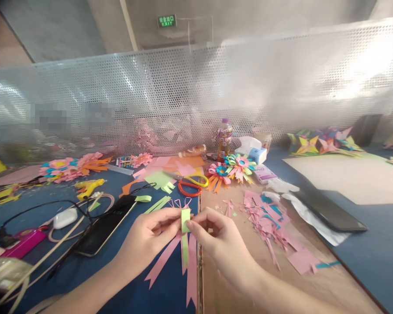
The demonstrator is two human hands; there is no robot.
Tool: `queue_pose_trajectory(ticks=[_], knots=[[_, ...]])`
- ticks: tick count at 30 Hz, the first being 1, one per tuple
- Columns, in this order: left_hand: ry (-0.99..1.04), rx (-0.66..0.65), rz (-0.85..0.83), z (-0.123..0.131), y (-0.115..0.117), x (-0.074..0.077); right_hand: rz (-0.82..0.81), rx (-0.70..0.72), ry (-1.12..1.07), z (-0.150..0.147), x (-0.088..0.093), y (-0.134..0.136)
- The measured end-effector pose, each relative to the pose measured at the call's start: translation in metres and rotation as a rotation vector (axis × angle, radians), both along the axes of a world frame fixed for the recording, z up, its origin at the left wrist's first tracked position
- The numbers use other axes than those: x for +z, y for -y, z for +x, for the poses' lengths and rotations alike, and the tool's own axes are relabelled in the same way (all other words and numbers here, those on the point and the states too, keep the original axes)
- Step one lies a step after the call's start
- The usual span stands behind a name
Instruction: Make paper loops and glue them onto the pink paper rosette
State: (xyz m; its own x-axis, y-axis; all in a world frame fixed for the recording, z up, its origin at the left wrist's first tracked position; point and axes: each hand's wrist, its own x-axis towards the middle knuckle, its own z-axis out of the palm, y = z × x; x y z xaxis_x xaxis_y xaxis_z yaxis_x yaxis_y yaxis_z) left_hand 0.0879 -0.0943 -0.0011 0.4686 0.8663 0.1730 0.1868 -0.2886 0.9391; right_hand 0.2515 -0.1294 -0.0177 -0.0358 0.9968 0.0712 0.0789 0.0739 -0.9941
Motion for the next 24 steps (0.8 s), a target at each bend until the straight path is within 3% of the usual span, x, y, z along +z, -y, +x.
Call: queue_pose_trajectory(ticks=[24], knots=[[0.026, -0.046, -0.031, -0.0019, 0.0036, -0.0015, -0.017, 0.032, 0.007, -0.0001, -0.0012, 0.0015]])
